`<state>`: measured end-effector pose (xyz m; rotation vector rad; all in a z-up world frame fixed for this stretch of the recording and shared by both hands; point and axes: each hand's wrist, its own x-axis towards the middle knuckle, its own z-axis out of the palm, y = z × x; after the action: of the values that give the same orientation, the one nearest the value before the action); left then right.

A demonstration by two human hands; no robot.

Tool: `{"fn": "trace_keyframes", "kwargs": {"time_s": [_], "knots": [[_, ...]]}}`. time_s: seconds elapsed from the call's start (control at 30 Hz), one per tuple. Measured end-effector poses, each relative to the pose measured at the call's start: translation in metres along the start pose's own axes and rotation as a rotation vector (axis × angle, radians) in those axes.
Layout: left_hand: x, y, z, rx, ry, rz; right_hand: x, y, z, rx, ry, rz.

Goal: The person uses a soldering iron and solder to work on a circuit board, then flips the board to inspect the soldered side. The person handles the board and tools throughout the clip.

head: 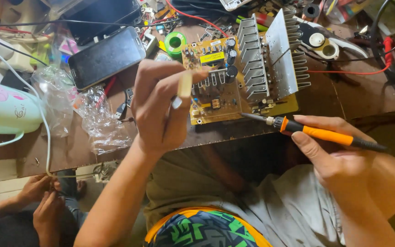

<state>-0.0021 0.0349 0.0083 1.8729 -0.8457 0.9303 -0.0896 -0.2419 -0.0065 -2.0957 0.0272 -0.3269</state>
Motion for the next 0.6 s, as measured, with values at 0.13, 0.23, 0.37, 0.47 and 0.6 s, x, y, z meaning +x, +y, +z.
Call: {"fn": "trace_keyframes", "kwargs": {"time_s": [0.13, 0.23, 0.37, 0.47, 0.6], "knots": [[-0.024, 0.025, 0.012, 0.023, 0.207, -0.131, -0.006, 0.005, 0.009, -0.059, 0.018, -0.062], [-0.047, 0.022, 0.02, 0.049, 0.227, -0.096, -0.006, 0.007, 0.013, -0.061, 0.012, -0.3], [-0.057, 0.016, 0.025, -0.034, 0.172, -0.138, -0.006, -0.003, 0.015, -0.14, 0.015, -0.427], [-0.056, 0.011, 0.027, -0.118, 0.196, -0.202, -0.008, -0.015, 0.017, -0.195, 0.039, -0.424], [-0.059, 0.009, 0.023, -0.134, 0.134, -0.262, -0.011, -0.02, 0.025, -0.245, 0.062, -0.37]]}}
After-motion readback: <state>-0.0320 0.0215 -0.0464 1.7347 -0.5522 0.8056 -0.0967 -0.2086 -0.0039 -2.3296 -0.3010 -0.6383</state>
